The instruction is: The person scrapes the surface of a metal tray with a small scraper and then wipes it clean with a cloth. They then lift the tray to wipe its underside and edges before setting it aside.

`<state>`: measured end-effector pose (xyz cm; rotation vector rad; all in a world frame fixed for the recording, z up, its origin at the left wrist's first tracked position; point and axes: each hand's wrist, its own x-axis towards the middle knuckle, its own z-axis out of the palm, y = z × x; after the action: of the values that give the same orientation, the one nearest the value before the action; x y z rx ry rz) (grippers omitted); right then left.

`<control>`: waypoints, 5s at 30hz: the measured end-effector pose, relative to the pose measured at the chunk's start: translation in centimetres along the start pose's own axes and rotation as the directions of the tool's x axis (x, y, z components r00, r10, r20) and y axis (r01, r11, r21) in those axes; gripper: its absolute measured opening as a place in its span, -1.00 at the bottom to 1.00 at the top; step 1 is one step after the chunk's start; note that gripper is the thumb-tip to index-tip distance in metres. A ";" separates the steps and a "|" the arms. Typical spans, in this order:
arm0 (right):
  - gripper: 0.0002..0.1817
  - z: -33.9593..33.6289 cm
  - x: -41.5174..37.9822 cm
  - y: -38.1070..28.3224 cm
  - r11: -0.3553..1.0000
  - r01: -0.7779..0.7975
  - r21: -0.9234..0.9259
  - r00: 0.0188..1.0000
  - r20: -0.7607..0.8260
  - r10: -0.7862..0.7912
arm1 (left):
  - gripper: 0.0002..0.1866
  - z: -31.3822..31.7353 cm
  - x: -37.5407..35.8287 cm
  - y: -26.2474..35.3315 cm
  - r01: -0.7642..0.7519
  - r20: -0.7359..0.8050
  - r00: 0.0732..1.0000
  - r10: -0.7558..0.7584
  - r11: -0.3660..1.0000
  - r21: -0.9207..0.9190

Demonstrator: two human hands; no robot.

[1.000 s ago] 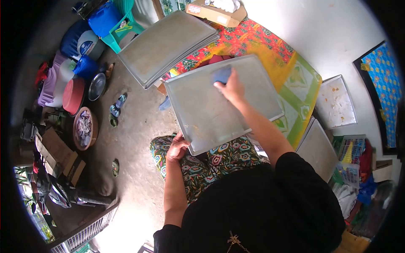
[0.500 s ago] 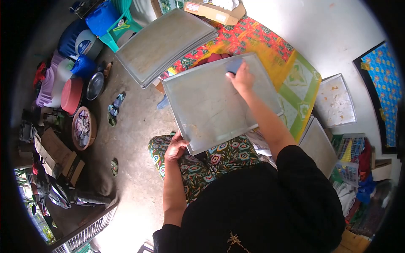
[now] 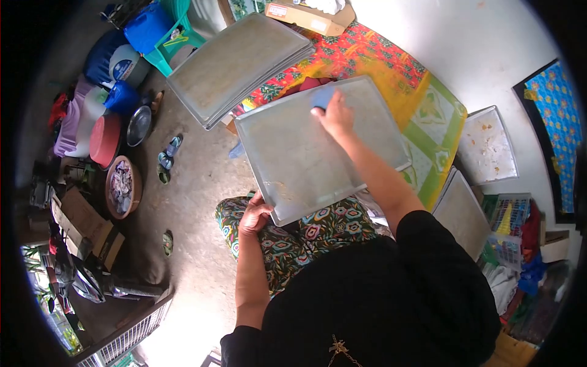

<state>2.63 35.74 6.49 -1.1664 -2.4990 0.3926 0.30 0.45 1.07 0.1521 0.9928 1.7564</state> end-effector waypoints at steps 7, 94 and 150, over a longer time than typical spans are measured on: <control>0.01 -0.8 -0.7 -2.3 0.989 0.137 -0.057 0.987 0.090 -0.131 | -0.31 -0.2 0.2 -0.3 0.001 0.016 1.000 -0.001 1.000 -0.008; 0.08 -4.6 2.3 13.7 0.996 -0.072 -0.056 0.986 -0.152 0.063 | -0.31 -0.8 0.0 -0.2 0.029 -0.051 0.998 -0.032 0.998 -0.064; 0.09 -4.5 6.3 9.5 0.971 -0.229 -0.064 0.969 0.078 0.234 | -0.26 -1.7 0.0 -0.5 0.015 -0.002 1.000 -0.015 0.996 -0.087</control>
<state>7.24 47.01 8.08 -1.5003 -2.4652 0.4455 -0.29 -0.46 -0.36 0.0867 0.9154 1.7831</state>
